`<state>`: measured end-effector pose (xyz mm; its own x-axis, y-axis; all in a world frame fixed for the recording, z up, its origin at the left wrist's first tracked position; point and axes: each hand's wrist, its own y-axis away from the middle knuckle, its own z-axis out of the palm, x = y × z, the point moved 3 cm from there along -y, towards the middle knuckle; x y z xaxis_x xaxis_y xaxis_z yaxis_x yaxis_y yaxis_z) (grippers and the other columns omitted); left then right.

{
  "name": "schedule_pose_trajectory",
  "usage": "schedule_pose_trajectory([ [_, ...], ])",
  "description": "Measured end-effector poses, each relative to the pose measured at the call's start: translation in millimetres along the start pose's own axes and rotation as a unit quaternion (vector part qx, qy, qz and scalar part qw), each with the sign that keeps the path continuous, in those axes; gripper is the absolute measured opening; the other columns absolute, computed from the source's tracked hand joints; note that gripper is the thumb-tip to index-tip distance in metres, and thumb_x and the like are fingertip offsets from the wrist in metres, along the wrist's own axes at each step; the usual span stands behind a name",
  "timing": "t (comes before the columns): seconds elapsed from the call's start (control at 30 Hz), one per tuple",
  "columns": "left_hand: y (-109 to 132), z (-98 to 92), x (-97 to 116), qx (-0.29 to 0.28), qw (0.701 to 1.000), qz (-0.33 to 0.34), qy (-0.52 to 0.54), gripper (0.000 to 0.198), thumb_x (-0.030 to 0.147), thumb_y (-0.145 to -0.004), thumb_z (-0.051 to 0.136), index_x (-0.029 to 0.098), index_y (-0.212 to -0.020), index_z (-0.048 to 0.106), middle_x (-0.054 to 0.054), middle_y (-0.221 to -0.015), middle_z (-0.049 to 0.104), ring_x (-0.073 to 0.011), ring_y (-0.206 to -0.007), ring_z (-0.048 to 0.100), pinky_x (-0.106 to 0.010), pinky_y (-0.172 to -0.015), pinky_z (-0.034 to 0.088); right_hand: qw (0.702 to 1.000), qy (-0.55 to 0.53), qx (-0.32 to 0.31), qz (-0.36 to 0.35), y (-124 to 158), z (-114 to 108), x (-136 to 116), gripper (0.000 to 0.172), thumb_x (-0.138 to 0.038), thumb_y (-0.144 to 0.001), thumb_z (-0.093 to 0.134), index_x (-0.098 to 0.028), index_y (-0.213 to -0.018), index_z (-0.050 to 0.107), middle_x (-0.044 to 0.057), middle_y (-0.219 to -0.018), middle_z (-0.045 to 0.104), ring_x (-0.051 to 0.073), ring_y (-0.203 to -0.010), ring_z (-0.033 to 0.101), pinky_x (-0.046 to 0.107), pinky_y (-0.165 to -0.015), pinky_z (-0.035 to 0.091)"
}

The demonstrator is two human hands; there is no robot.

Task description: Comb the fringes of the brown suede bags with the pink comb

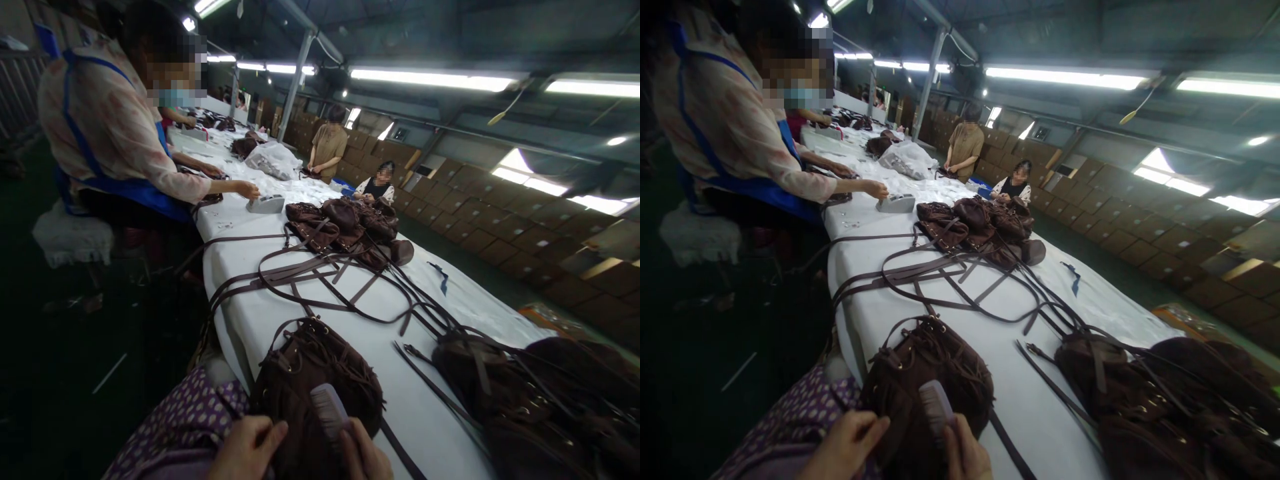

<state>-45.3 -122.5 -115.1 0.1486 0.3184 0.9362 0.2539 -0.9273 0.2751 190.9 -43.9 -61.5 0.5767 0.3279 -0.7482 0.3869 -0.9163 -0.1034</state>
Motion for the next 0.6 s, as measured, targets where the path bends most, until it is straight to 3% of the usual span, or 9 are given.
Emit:
schedule_pose_trajectory([
  [0.03,-4.9,-14.5,8.4,0.037,0.999,0.020,-0.028,0.053,0.069,-0.082,0.043,0.019,-0.075,0.059,-0.002,-0.066,0.063,-0.0208,-0.066,0.063,-0.029,-0.060,0.045,1.000,0.010,-0.008,-0.016,-1.1,-2.9,-5.7,0.034,-0.056,-0.090,0.050,-0.026,-0.097,0.065,0.006,-0.077,0.072,0.022,-0.066,0.067,0.027,-0.063,0.052],
  [0.1,-21.3,-40.7,24.2,0.111,0.993,0.030,-0.040,0.054,0.065,-0.082,0.047,0.017,-0.104,0.059,-0.005,-0.087,0.069,-0.0212,-0.075,0.065,-0.031,-0.070,0.048,0.996,0.055,-0.042,-0.059,-5.8,-8.3,-20.8,0.031,-0.049,-0.095,0.044,-0.026,-0.101,0.063,0.006,-0.083,0.070,0.021,-0.071,0.067,0.026,-0.065,0.051],
  [0.13,-32.2,-47.7,31.6,0.108,0.992,0.035,-0.048,0.056,0.063,-0.080,0.052,0.017,-0.110,0.058,-0.007,-0.094,0.069,-0.0219,-0.080,0.065,-0.031,-0.073,0.048,0.991,0.087,-0.061,-0.084,-9.5,-10.7,-29.4,0.029,-0.045,-0.097,0.041,-0.026,-0.103,0.062,0.006,-0.084,0.069,0.020,-0.072,0.066,0.026,-0.064,0.050],
  [0.27,-73.1,-41.1,61.1,-0.025,0.993,0.065,-0.094,0.041,0.055,-0.079,0.057,0.015,-0.087,0.065,-0.009,-0.088,0.071,-0.0248,-0.085,0.065,-0.031,-0.074,0.047,0.961,0.194,-0.118,-0.159,-30.1,-20.0,-62.5,0.028,-0.032,-0.100,0.032,-0.024,-0.100,0.059,0.002,-0.080,0.060,0.015,-0.064,0.062,0.024,-0.056,0.043],
  [0.37,-86.1,-29.1,97.5,-0.046,0.987,0.135,-0.071,0.037,0.051,-0.081,0.055,0.015,-0.080,0.064,-0.007,-0.084,0.069,-0.0229,-0.082,0.063,-0.030,-0.075,0.048,0.935,0.245,-0.124,-0.225,-46.4,-31.3,-88.3,0.024,-0.024,-0.098,0.033,-0.022,-0.096,0.057,0.001,-0.076,0.056,0.013,-0.060,0.055,0.024,-0.052,0.036],
  [0.43,-88.4,-22.0,128.5,-0.091,0.980,0.174,-0.012,0.035,0.050,-0.082,0.055,0.016,-0.082,0.064,-0.004,-0.078,0.068,-0.0196,-0.074,0.062,-0.029,-0.070,0.049,0.919,0.267,-0.107,-0.269,-56.4,-42.9,-108.6,0.021,-0.020,-0.096,0.036,-0.021,-0.096,0.057,0.001,-0.075,0.055,0.013,-0.058,0.049,0.025,-0.051,0.031],
  [0.53,-91.8,-11.6,166.4,-0.190,0.969,0.137,0.083,0.037,0.052,-0.080,0.059,0.016,-0.088,0.062,-0.001,-0.068,0.065,-0.0153,-0.057,0.058,-0.027,-0.055,0.047,0.912,0.270,-0.085,-0.297,-69.7,-61.8,-139.9,0.019,-0.018,-0.094,0.039,-0.020,-0.093,0.057,0.001,-0.077,0.055,0.014,-0.061,0.045,0.026,-0.054,0.029],
  [0.6,-95.0,-7.9,173.3,-0.198,0.969,0.081,0.120,0.042,0.056,-0.075,0.064,0.016,-0.088,0.059,0.000,-0.067,0.063,-0.0145,-0.054,0.058,-0.026,-0.053,0.047,0.905,0.276,-0.082,-0.312,-74.0,-70.8,-154.7,0.021,-0.017,-0.095,0.037,-0.021,-0.093,0.058,0.001,-0.078,0.055,0.014,-0.063,0.045,0.027,-0.056,0.030],
])
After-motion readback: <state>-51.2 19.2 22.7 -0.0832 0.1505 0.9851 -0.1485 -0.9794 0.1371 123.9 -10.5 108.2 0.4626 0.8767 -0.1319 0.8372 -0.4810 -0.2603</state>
